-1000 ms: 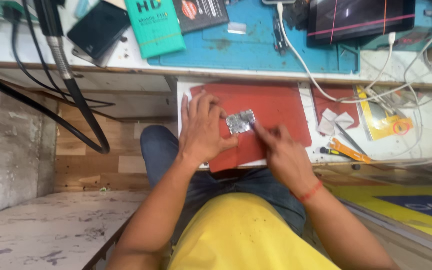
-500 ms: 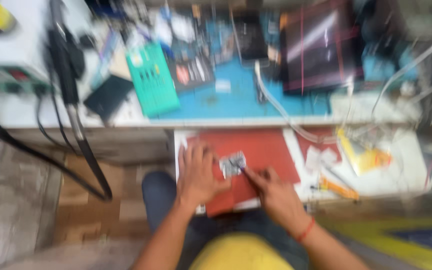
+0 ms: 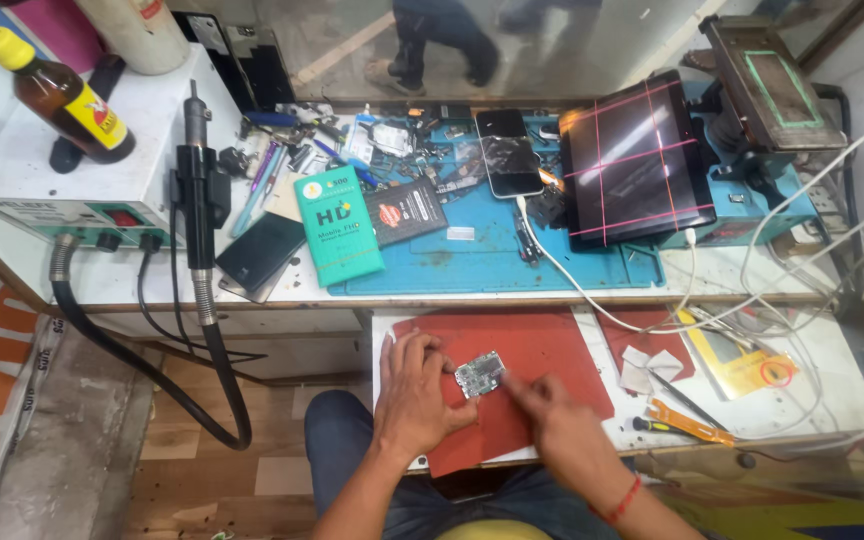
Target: The person uses a hot air gun to heat a small electronic component on a red mat, then repeatedly scrapes and cleans the component's surface with a small tool. The person continues to scrape and clean the component for the duration of the clip.
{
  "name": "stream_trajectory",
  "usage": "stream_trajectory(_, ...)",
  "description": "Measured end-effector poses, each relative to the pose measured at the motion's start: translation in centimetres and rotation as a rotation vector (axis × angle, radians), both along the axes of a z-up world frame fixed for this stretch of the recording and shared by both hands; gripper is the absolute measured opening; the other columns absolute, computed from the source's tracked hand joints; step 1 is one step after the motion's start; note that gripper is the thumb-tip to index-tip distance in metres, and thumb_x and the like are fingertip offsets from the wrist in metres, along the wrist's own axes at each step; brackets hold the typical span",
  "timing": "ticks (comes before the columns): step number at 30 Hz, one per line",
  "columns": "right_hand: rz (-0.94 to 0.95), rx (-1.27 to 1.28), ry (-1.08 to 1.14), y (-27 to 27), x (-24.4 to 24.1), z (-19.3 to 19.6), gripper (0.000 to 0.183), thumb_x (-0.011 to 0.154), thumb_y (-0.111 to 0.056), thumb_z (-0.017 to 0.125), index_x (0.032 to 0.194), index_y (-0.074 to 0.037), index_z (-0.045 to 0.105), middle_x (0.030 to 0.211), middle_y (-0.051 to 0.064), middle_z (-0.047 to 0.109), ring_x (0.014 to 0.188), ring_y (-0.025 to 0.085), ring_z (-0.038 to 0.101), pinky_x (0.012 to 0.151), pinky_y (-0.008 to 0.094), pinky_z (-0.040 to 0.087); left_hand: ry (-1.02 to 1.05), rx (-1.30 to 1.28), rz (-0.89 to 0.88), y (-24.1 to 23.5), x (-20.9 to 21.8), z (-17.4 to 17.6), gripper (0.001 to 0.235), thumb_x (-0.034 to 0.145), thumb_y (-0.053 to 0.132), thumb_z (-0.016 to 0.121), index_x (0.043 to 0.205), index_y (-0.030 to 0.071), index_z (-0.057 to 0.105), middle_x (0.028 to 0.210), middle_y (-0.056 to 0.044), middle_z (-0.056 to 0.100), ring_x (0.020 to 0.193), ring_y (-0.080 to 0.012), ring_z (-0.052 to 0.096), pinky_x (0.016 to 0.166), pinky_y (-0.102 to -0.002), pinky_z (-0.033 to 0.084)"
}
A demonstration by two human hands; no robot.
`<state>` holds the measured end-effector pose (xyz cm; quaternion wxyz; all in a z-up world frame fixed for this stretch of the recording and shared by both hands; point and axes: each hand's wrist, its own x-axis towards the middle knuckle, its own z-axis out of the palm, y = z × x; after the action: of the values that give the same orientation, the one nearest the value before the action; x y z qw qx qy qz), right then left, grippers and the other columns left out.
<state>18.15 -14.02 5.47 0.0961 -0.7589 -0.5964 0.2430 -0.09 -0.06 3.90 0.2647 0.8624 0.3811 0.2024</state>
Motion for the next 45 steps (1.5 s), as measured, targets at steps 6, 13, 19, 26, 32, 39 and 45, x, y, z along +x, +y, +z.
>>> stream_trajectory(6,0.08,0.065,-0.01,0.5,0.2,-0.4,0.068,0.083,-0.004,0.055,0.147,-0.026,0.052,0.109,0.013,0.06,0.081,0.038,0.069,0.07,0.049,0.055,-0.023,0.03,-0.013,0.1,-0.1,0.1,0.051,0.058,0.037,0.089,0.092,0.006,0.066,0.122,-0.012,0.054,0.133,-0.0345,0.04,0.12,-0.057,0.018)
stream_trajectory(13,0.066,0.168,-0.025,0.8,-0.3,-0.4,0.067,0.081,-0.003,0.056,0.144,-0.025,0.056,0.114,0.014,0.062,0.081,0.04,0.069,0.067,0.049,0.056,-0.013,0.03,-0.014,0.6,-0.1,0.2,0.055,0.056,0.038,0.09,0.095,0.006,0.068,0.125,-0.013,0.054,0.13,-0.0348,0.043,0.119,-0.059,0.017)
stream_trajectory(19,0.056,0.142,0.0,0.7,-0.6,-0.1,0.062,0.086,-0.005,0.055,0.145,-0.023,0.056,0.108,0.015,0.062,0.079,0.039,0.069,0.068,0.049,0.055,-0.072,0.073,-0.017,0.2,-0.2,-0.6,0.051,0.061,0.037,0.089,0.095,0.007,0.067,0.124,-0.012,0.054,0.131,-0.0345,0.044,0.12,-0.058,0.021)
stream_trajectory(26,0.157,0.173,0.09,0.7,-0.5,-0.1,0.065,0.081,-0.004,0.057,0.144,-0.018,0.057,0.104,0.016,0.062,0.076,0.04,0.069,0.065,0.05,0.056,-0.055,0.035,-0.019,0.3,-0.2,-0.6,0.052,0.055,0.037,0.089,0.092,0.008,0.067,0.124,-0.011,0.055,0.131,-0.0336,0.044,0.118,-0.057,0.023)
stream_trajectory(32,-0.016,0.168,-0.029,0.7,-0.5,-0.4,0.061,0.082,-0.004,0.056,0.14,-0.022,0.059,0.108,0.015,0.064,0.075,0.04,0.068,0.066,0.05,0.056,-0.047,0.04,-0.016,0.3,0.0,-0.7,0.052,0.058,0.04,0.091,0.092,0.007,0.067,0.123,-0.011,0.055,0.13,-0.0329,0.044,0.119,-0.059,0.02)
stream_trajectory(39,-0.007,0.181,-0.023,1.2,-0.9,-0.5,0.059,0.089,-0.006,0.054,0.146,-0.02,0.055,0.107,0.016,0.064,0.078,0.04,0.068,0.067,0.05,0.056,-0.078,0.076,-0.009,0.2,-0.3,-1.4,0.051,0.059,0.038,0.09,0.093,0.008,0.067,0.124,-0.011,0.055,0.132,-0.033,0.044,0.12,-0.057,0.022)
stream_trajectory(45,-0.064,0.081,-0.002,1.2,-0.9,-0.4,0.059,0.088,-0.005,0.054,0.144,-0.022,0.056,0.111,0.017,0.063,0.078,0.043,0.067,0.068,0.053,0.054,-0.085,0.081,-0.021,0.1,-0.3,-1.1,0.052,0.058,0.039,0.091,0.093,0.008,0.067,0.123,-0.012,0.055,0.13,-0.0341,0.044,0.119,-0.059,0.022)
